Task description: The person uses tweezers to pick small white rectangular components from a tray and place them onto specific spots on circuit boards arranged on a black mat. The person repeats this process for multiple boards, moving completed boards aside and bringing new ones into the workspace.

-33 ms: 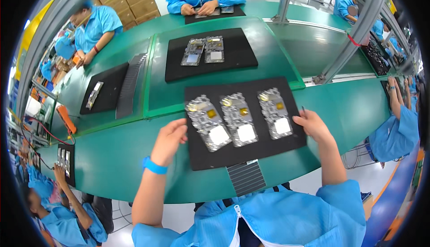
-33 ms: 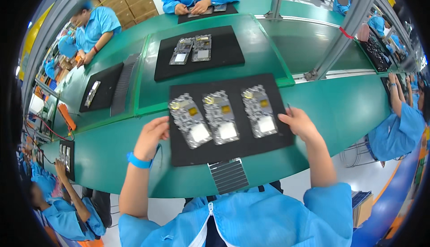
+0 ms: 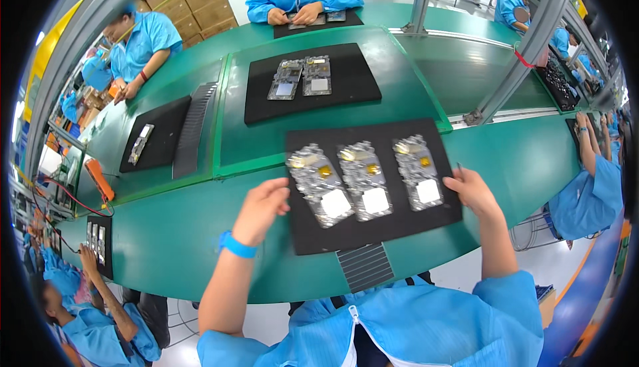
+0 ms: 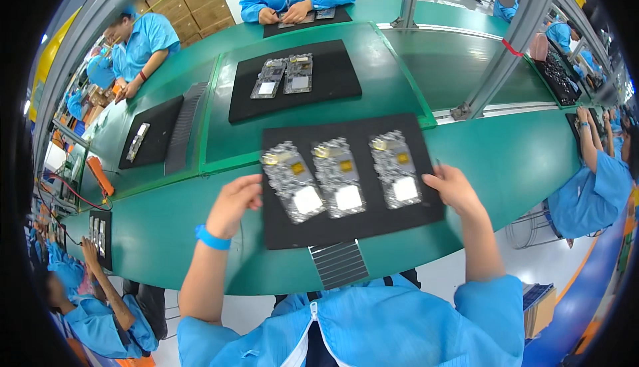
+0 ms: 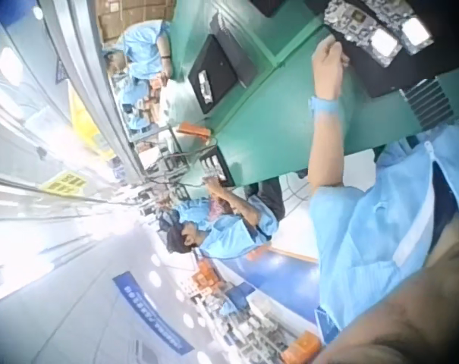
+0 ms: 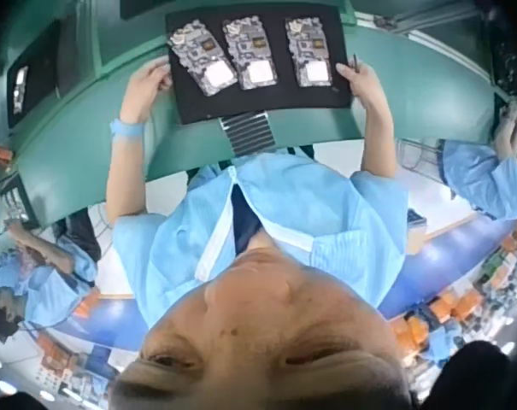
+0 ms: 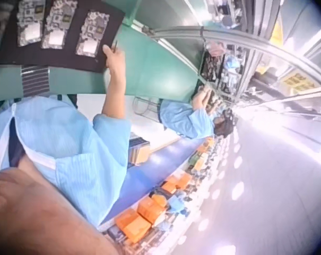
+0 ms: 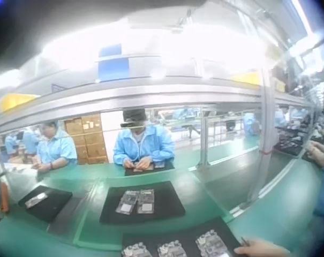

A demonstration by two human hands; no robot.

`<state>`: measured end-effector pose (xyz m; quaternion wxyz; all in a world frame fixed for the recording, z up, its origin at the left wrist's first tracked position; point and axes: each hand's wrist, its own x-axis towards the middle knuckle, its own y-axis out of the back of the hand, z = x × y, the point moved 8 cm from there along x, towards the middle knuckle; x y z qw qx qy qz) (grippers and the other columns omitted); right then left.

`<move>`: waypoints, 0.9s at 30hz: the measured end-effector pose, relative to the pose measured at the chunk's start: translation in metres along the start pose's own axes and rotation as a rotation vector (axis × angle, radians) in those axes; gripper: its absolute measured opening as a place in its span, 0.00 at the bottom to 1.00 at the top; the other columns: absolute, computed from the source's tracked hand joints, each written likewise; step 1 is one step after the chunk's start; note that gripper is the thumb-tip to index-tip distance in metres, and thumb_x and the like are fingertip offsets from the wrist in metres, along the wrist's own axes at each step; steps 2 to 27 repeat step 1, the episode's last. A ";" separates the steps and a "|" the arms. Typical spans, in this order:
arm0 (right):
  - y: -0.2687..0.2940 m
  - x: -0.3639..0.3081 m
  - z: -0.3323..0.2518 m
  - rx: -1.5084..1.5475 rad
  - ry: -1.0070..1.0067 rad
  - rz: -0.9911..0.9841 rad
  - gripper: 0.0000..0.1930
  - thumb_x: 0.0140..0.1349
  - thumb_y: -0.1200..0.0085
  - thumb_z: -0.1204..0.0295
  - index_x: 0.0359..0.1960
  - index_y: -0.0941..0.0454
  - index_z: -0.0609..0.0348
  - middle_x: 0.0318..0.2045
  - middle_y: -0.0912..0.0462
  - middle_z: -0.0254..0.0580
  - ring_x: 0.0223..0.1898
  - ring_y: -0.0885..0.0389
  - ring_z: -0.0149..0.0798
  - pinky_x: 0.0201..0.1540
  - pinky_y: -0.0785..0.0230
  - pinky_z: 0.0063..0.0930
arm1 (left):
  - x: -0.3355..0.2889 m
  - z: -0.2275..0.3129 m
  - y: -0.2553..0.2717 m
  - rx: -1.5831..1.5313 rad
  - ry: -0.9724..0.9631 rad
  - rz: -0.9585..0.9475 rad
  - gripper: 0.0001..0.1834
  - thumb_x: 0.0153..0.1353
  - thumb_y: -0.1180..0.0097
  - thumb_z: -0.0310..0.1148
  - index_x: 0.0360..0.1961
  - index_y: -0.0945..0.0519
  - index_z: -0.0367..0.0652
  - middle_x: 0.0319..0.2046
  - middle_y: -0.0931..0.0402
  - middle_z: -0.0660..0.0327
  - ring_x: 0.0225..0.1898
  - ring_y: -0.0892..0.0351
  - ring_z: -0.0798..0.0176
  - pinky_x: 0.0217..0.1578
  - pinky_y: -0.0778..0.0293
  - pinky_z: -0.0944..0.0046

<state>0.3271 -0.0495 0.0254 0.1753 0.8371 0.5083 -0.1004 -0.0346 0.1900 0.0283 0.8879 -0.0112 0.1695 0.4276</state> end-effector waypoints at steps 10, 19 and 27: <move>0.019 -0.012 0.000 0.261 0.154 -0.096 0.29 0.62 0.47 0.74 0.64 0.42 0.66 0.51 0.23 0.53 0.49 0.19 0.42 0.50 0.30 0.12 | 0.007 0.010 -0.017 0.016 -0.006 -0.015 0.21 0.61 0.46 0.33 0.53 0.27 0.31 0.29 0.24 0.63 0.29 0.26 0.71 0.33 0.30 0.72; 0.019 -0.012 0.000 0.261 0.154 -0.096 0.29 0.62 0.47 0.74 0.64 0.42 0.66 0.51 0.23 0.53 0.49 0.19 0.42 0.50 0.30 0.12 | 0.007 0.010 -0.017 0.016 -0.006 -0.015 0.21 0.61 0.46 0.33 0.53 0.27 0.31 0.29 0.24 0.63 0.29 0.26 0.71 0.33 0.30 0.72; 0.019 -0.012 0.000 0.261 0.154 -0.096 0.29 0.62 0.47 0.74 0.64 0.42 0.66 0.51 0.23 0.53 0.49 0.19 0.42 0.50 0.30 0.12 | 0.007 0.010 -0.017 0.016 -0.006 -0.015 0.21 0.61 0.46 0.33 0.53 0.27 0.31 0.29 0.24 0.63 0.29 0.26 0.71 0.33 0.30 0.72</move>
